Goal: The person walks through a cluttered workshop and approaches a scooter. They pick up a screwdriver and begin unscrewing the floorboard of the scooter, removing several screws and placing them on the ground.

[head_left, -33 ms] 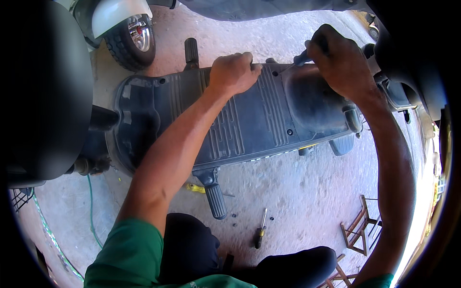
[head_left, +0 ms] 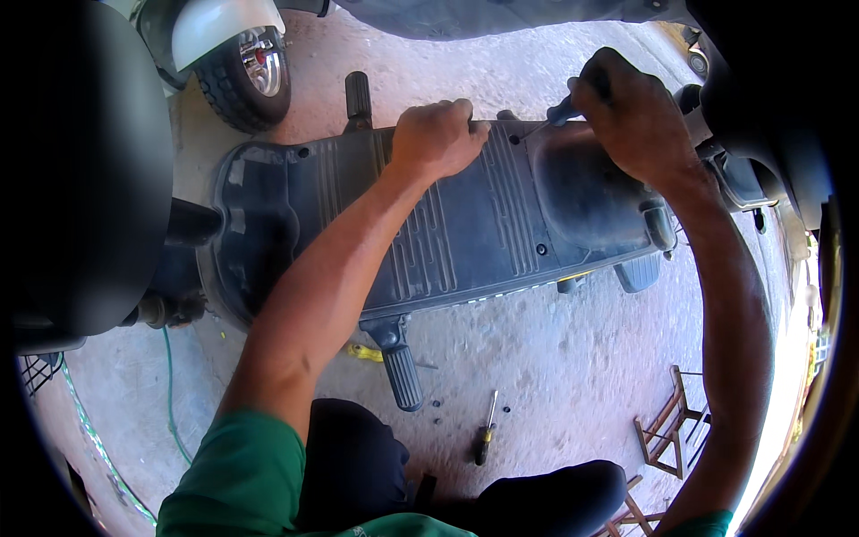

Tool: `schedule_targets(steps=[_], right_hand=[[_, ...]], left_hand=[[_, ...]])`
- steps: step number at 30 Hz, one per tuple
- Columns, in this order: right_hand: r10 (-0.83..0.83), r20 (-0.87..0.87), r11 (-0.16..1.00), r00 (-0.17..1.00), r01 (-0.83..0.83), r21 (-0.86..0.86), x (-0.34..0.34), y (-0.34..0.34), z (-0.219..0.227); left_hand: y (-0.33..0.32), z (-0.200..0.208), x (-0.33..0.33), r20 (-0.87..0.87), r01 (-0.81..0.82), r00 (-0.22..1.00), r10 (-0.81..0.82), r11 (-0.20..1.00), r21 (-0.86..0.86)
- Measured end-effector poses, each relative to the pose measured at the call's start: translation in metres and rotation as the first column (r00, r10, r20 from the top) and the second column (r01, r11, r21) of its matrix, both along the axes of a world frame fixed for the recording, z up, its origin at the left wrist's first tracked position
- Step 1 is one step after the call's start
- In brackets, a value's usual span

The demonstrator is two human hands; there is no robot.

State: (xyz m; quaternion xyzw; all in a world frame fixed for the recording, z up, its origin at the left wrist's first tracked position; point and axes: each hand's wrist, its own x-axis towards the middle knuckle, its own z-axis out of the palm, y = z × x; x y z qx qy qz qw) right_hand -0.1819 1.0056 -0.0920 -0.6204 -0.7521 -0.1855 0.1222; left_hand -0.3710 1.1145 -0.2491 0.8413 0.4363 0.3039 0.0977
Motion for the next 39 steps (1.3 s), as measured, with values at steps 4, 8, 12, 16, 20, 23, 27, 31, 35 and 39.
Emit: schedule_targets(steps=[4,8,12,16,20,23,27,31,35,39], right_hand=[[-0.020,-0.073,1.000,0.997,0.018,-0.021,0.001,0.009,-0.007],[-0.030,-0.068,0.999,0.997,0.028,-0.032,0.004,0.015,-0.013],[-0.055,-0.101,0.997,0.993,0.050,-0.053,0.011,0.017,-0.013],[-0.076,-0.149,0.995,0.986,0.065,-0.078,0.011,0.016,-0.013],[-0.009,-0.037,0.999,0.999,0.007,-0.036,0.010,0.012,-0.013],[0.052,0.147,0.999,0.988,-0.054,0.006,0.015,0.013,-0.015],[0.171,0.442,0.967,0.881,-0.236,0.096,0.026,0.013,-0.021],[0.179,0.425,0.967,0.888,-0.238,0.090,0.029,0.013,-0.022],[0.183,0.416,0.964,0.890,-0.245,0.100,0.027,0.013,-0.022],[0.188,0.337,0.971,0.923,-0.227,0.080,0.025,0.012,-0.021]], left_hand=[[-0.002,0.004,0.001,-0.017,-0.004,1.000,0.003,0.998,-0.064],[-0.002,0.005,0.000,-0.032,-0.017,0.999,0.015,0.997,-0.073],[-0.003,0.009,0.000,-0.033,-0.008,0.999,0.005,0.996,-0.093],[-0.001,0.008,0.000,-0.035,-0.010,0.999,0.006,0.995,-0.104],[-0.001,0.009,0.001,-0.044,-0.011,0.999,0.006,0.993,-0.114],[-0.001,0.009,0.001,-0.048,-0.019,0.999,0.013,0.993,-0.117],[-0.002,0.010,0.001,-0.048,-0.019,0.999,0.013,0.991,-0.132],[-0.003,0.010,0.000,-0.039,-0.014,0.999,0.010,0.994,-0.112],[-0.002,0.009,-0.001,-0.038,-0.023,0.999,0.019,0.994,-0.106],[-0.002,0.009,0.001,-0.044,-0.023,0.999,0.018,0.993,-0.120]])
